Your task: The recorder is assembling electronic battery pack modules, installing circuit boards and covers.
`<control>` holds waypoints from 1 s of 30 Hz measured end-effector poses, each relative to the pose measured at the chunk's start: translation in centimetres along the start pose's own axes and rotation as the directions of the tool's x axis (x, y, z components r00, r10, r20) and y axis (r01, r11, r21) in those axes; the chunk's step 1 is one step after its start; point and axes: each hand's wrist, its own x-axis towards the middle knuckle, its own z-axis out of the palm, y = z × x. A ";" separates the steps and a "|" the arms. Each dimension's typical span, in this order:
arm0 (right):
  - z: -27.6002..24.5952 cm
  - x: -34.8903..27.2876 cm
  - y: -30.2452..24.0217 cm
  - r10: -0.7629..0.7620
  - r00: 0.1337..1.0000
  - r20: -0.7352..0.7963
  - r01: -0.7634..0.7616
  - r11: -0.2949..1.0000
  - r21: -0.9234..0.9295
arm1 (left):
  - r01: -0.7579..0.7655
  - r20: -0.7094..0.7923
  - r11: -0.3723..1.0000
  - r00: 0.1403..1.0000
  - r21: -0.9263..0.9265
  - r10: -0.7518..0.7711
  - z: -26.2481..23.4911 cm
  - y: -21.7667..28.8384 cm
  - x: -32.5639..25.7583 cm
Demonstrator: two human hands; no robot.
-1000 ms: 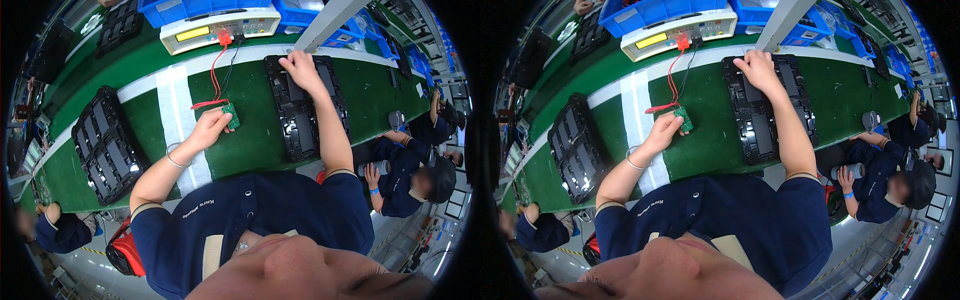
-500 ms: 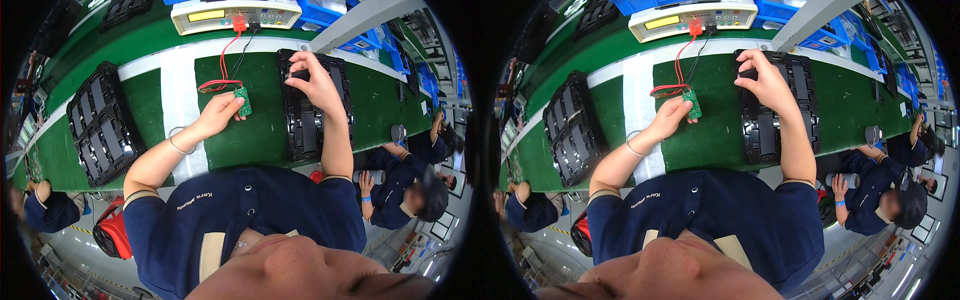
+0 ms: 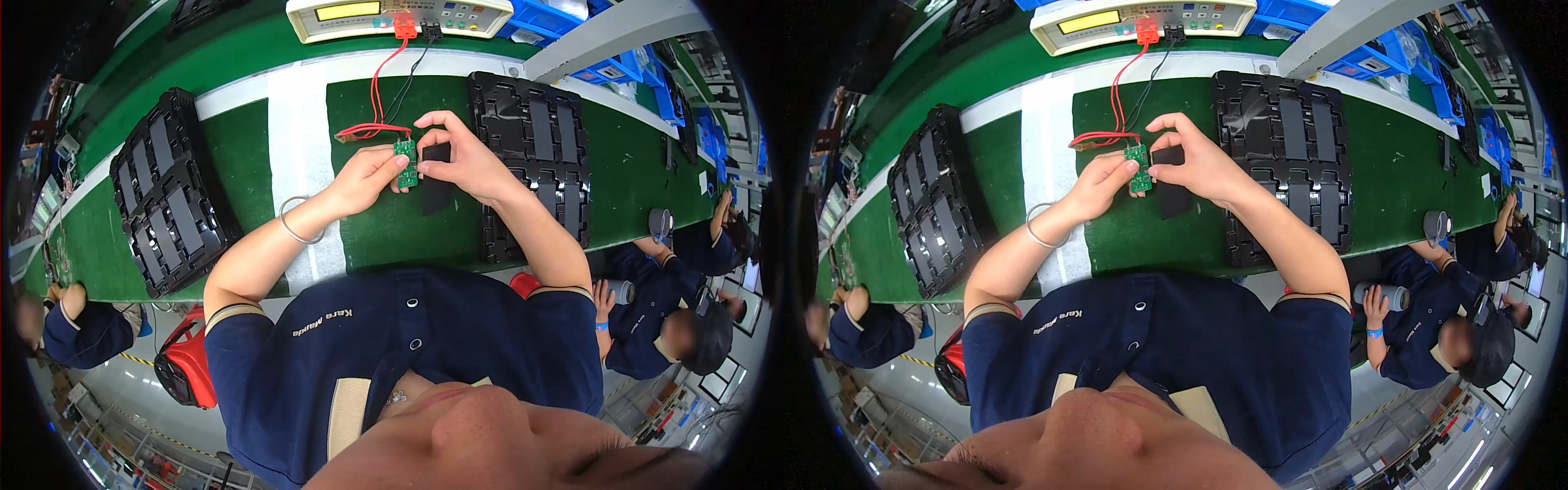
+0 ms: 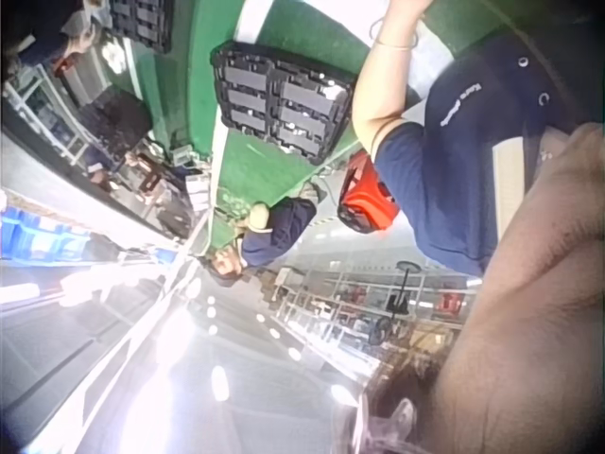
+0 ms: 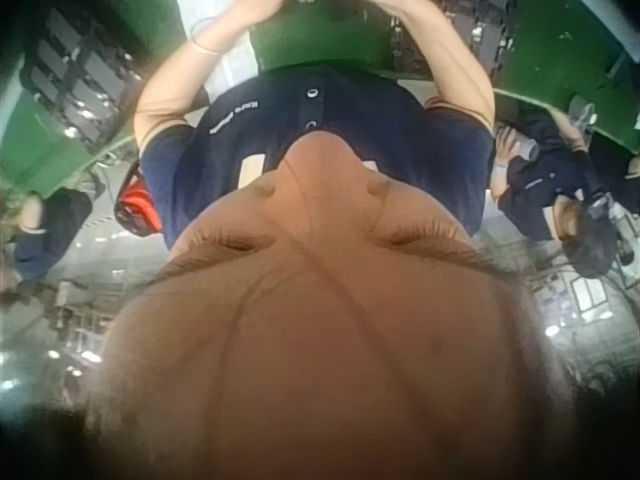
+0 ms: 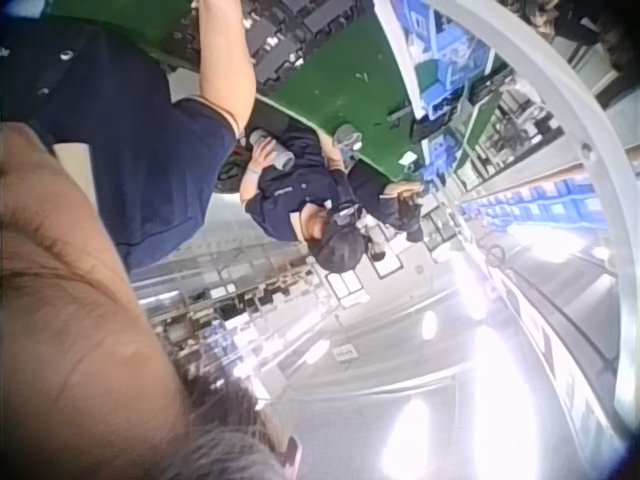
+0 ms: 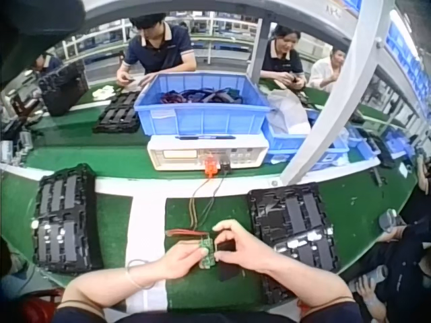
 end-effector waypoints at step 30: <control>0.3 0.8 1.4 -0.125 0.989 -0.080 0.102 0.964 -0.247 | -0.048 0.005 0.994 0.999 0.096 0.048 -0.1 0.4 0.1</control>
